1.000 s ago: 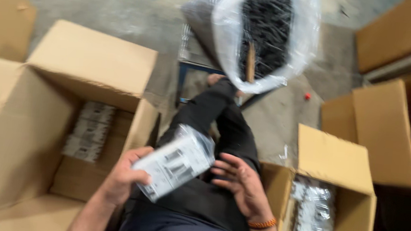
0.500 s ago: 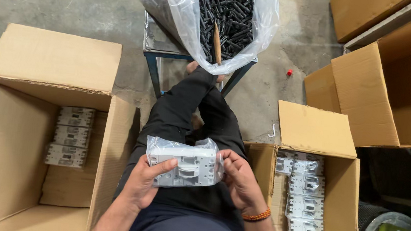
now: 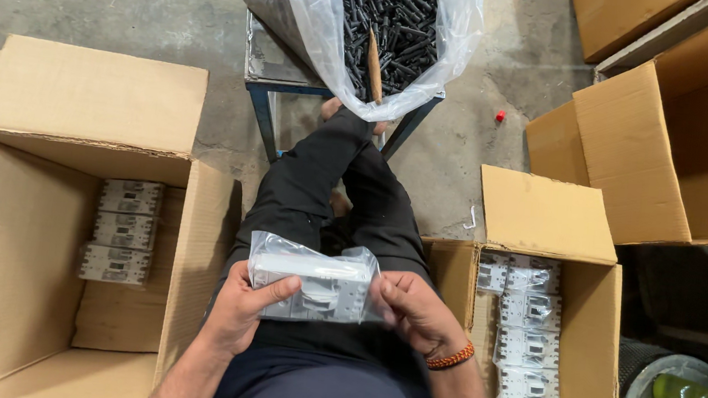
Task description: The person sits on a stool and repeatedly takes white electrical components from a cardboard box. They remove each component from its plastic wrapper, insert a small black pin into a slot using a wooden stick, and then place the component back into the wrapper. The wrapped components are then placed into a second cardboard box.
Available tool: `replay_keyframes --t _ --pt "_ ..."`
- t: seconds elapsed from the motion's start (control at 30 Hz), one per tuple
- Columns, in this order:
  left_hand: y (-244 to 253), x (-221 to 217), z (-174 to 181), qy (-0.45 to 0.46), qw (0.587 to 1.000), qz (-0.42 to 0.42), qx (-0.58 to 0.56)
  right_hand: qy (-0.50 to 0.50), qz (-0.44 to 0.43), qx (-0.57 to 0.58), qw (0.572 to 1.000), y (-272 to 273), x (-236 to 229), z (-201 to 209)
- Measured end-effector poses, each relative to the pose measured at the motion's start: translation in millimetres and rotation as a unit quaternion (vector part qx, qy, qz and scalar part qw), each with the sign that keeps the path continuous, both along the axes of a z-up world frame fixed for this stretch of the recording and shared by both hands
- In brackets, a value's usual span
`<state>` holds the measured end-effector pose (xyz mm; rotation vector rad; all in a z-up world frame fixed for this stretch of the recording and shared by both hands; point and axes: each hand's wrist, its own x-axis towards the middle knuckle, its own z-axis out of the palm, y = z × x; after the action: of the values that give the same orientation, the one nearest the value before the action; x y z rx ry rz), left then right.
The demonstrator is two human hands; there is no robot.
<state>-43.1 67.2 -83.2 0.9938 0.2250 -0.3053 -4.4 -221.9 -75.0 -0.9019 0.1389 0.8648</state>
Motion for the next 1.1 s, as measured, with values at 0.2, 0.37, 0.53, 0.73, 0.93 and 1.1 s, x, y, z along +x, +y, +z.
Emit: replay_keyframes --t 0.2,0.37,0.53,0.73,0.93,1.1 --pt "7 2 13 -0.054 0.997 -0.057 0.015 0.011 0.017 0.088 0.996 -7 -3 -14" --pt "4 5 7 -0.027 0.997 -0.012 0.071 -0.040 -0.126 -0.037 0.991 2 -3 -7" --pt "-5 2 -4 0.042 0.998 0.043 0.015 -0.204 -0.177 0.124 0.955 1 -13 5" --pt "-7 3 -3 0.052 0.996 0.055 -0.049 -0.077 -0.092 0.029 0.992 -9 -6 15" --pt "-6 8 2 0.062 0.992 0.084 -0.066 -0.118 0.005 -0.114 0.986 1 -5 30" --pt "-8 9 2 0.097 0.985 0.107 -0.096 -0.073 -0.038 -0.117 0.990 3 -1 28"
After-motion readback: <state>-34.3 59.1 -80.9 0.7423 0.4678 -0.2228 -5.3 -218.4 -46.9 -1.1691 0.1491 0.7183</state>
